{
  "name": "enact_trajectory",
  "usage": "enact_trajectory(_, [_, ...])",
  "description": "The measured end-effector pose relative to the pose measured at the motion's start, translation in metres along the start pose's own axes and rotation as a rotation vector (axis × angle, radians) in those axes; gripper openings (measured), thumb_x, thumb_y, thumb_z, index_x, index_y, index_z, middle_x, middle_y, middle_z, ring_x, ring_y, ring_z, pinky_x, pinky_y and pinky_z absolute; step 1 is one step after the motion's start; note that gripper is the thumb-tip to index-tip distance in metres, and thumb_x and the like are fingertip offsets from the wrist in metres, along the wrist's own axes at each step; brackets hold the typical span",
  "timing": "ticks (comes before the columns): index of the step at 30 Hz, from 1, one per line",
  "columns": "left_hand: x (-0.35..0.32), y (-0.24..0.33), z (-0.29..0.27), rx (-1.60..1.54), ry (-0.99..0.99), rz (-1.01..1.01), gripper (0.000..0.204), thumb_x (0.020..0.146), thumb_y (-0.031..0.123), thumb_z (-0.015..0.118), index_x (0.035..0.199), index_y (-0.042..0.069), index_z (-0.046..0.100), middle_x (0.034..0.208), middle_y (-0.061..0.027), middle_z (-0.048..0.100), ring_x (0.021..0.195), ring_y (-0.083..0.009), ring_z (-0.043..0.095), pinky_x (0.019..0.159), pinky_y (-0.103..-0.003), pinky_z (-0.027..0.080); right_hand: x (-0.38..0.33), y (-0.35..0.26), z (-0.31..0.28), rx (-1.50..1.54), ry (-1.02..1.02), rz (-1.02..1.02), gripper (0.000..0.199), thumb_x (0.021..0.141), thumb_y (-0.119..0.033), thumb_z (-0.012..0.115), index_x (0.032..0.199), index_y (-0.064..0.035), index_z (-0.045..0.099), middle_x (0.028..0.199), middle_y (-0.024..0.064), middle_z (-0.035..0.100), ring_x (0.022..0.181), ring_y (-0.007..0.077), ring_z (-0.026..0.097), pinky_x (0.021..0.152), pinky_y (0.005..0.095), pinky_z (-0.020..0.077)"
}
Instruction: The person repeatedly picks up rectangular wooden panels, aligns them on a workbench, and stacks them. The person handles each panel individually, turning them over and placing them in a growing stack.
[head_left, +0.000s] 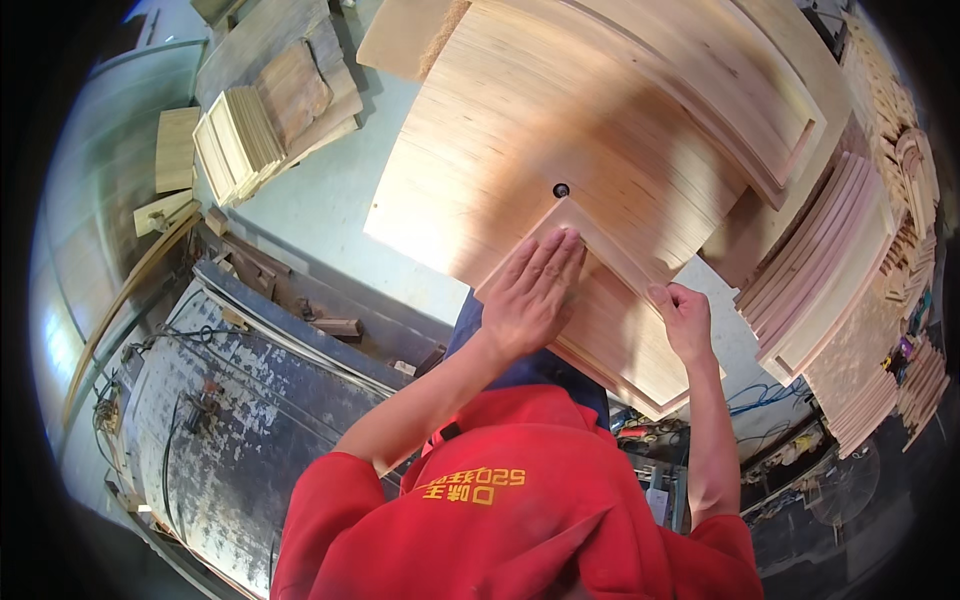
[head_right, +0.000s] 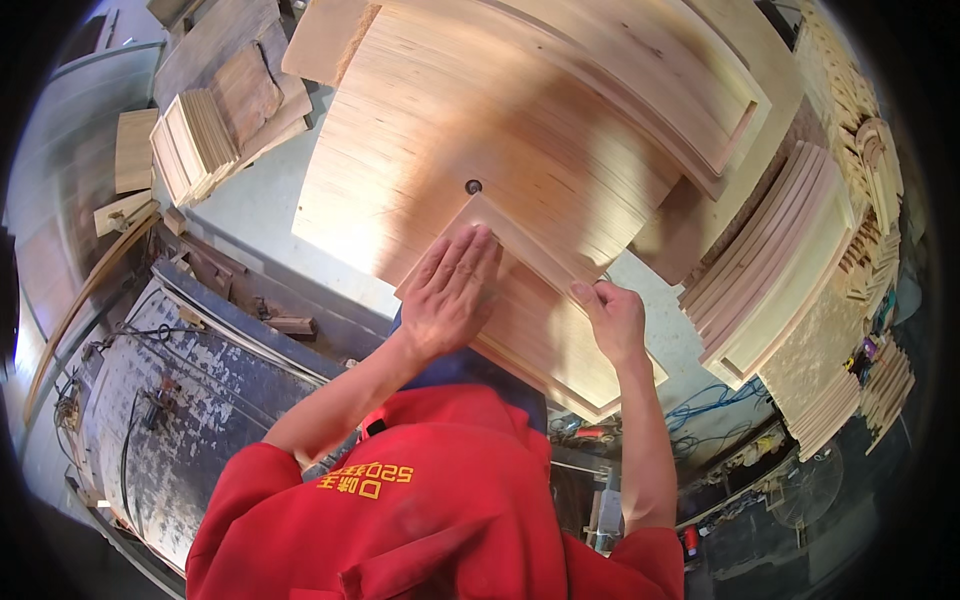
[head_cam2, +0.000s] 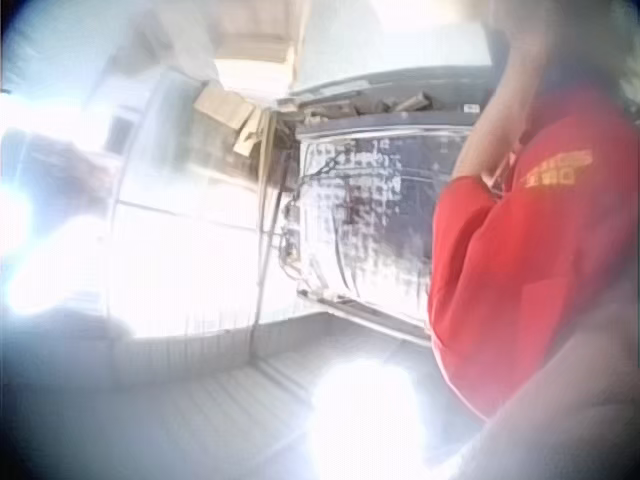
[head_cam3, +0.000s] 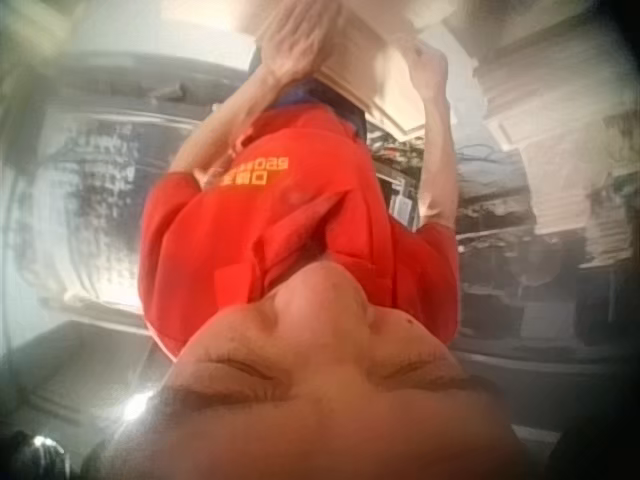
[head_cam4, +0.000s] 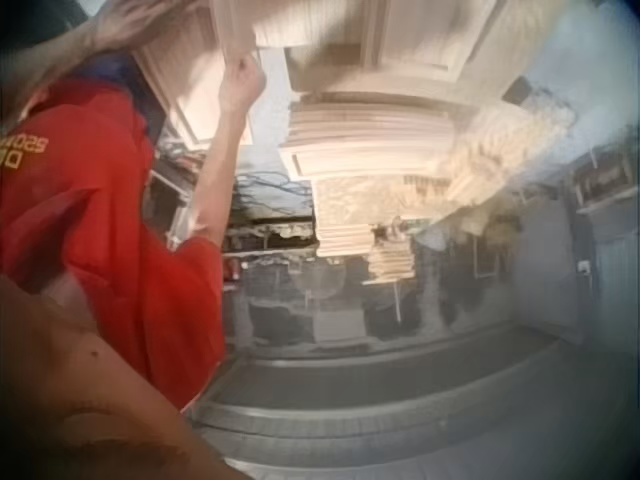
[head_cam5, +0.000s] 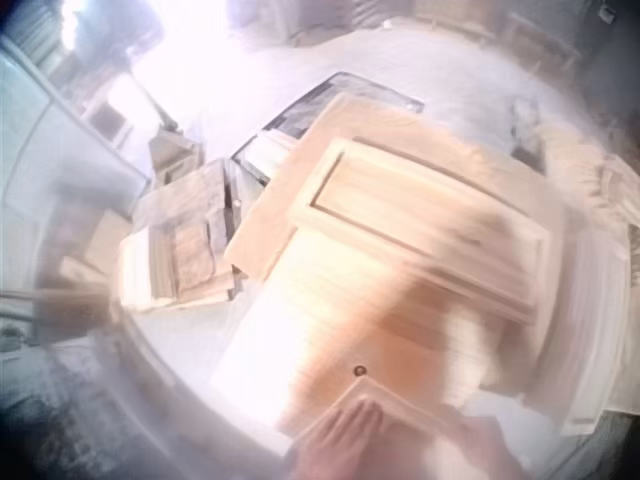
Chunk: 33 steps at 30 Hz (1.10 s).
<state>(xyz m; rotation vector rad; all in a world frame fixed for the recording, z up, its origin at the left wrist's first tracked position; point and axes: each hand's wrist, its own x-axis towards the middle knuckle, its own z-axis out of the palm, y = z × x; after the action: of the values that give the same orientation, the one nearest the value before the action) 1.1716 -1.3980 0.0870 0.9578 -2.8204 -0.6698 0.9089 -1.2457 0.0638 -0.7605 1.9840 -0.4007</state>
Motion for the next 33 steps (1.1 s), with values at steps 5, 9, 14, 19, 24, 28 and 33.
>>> enact_trajectory(5, [0.023, -0.011, -0.011, -0.051, 0.001, 0.090, 0.080, 0.077, 0.025, 0.080, 0.152, 0.003, 0.062, 0.166, -0.0130, 0.052, 0.156, -0.0259, 0.047, 0.130, -0.043, 0.036, -0.003, 0.010, 0.008, 0.179, 0.040, 0.006, 0.058, 0.104, -0.049, 0.075, 0.081, 0.0040, 0.071, 0.062, 0.0005, 0.050, 0.065, 0.0093, 0.042, 0.058, 0.0329, 0.0389])
enact_trajectory(9, [0.045, -0.023, -0.019, -0.113, 0.026, 0.202, 0.081, 0.074, 0.024, 0.080, 0.150, -0.001, 0.063, 0.165, -0.0145, 0.053, 0.155, -0.0268, 0.048, 0.128, -0.042, 0.039, -0.004, 0.014, 0.013, 0.276, 0.107, -0.007, 0.056, 0.107, -0.045, 0.072, 0.080, 0.0035, 0.067, 0.066, -0.0054, 0.046, 0.067, 0.0075, 0.040, 0.059, 0.0299, 0.0351])
enact_trajectory(14, [0.071, -0.027, -0.017, -0.156, 0.013, 0.309, 0.081, 0.074, 0.025, 0.080, 0.149, -0.001, 0.062, 0.164, -0.0146, 0.054, 0.155, -0.0272, 0.049, 0.130, -0.043, 0.038, -0.007, 0.019, 0.015, 0.390, 0.174, -0.002, 0.057, 0.111, -0.042, 0.068, 0.074, -0.0016, 0.054, 0.070, -0.0091, 0.037, 0.069, 0.0062, 0.032, 0.059, 0.0296, 0.0257])
enact_trajectory(19, [0.086, -0.031, -0.019, -0.166, -0.073, 0.411, 0.084, 0.079, 0.030, 0.077, 0.153, -0.003, 0.057, 0.168, -0.0139, 0.049, 0.158, -0.0268, 0.044, 0.132, -0.044, 0.034, -0.015, 0.019, 0.020, 0.391, 0.247, 0.039, 0.057, 0.112, -0.044, 0.065, 0.073, -0.0042, 0.051, 0.069, -0.0091, 0.035, 0.068, 0.0051, 0.030, 0.058, 0.0288, 0.0241])
enact_trajectory(24, [0.107, -0.035, -0.001, -0.224, -0.052, 0.570, 0.078, 0.083, 0.033, 0.074, 0.148, -0.007, 0.060, 0.170, -0.0190, 0.044, 0.161, -0.0312, 0.038, 0.135, -0.046, 0.027, -0.024, 0.028, 0.024, 0.474, 0.324, 0.149, 0.058, 0.111, -0.047, 0.065, 0.073, -0.0052, 0.052, 0.067, -0.0086, 0.036, 0.061, 0.0046, 0.031, 0.053, 0.0282, 0.0233])
enact_trajectory(28, [0.120, -0.028, 0.012, -0.263, 0.021, 0.666, 0.075, 0.089, 0.036, 0.070, 0.148, -0.010, 0.059, 0.171, -0.0215, 0.042, 0.162, -0.0324, 0.035, 0.136, -0.048, 0.024, -0.030, 0.035, 0.026, 0.570, 0.375, 0.200, 0.060, 0.111, -0.049, 0.065, 0.073, -0.0053, 0.052, 0.066, -0.0087, 0.037, 0.058, 0.0043, 0.031, 0.050, 0.0280, 0.0212])
enact_trajectory(33, [0.135, -0.013, 0.019, -0.224, -0.063, 0.703, 0.079, 0.095, 0.042, 0.064, 0.155, -0.008, 0.053, 0.173, -0.0194, 0.040, 0.163, -0.0320, 0.033, 0.137, -0.049, 0.020, -0.035, 0.052, 0.030, 0.462, 0.475, 0.190, 0.062, 0.112, -0.049, 0.062, 0.071, -0.0038, 0.051, 0.064, -0.0073, 0.039, 0.058, 0.0066, 0.034, 0.051, 0.0307, 0.0268])
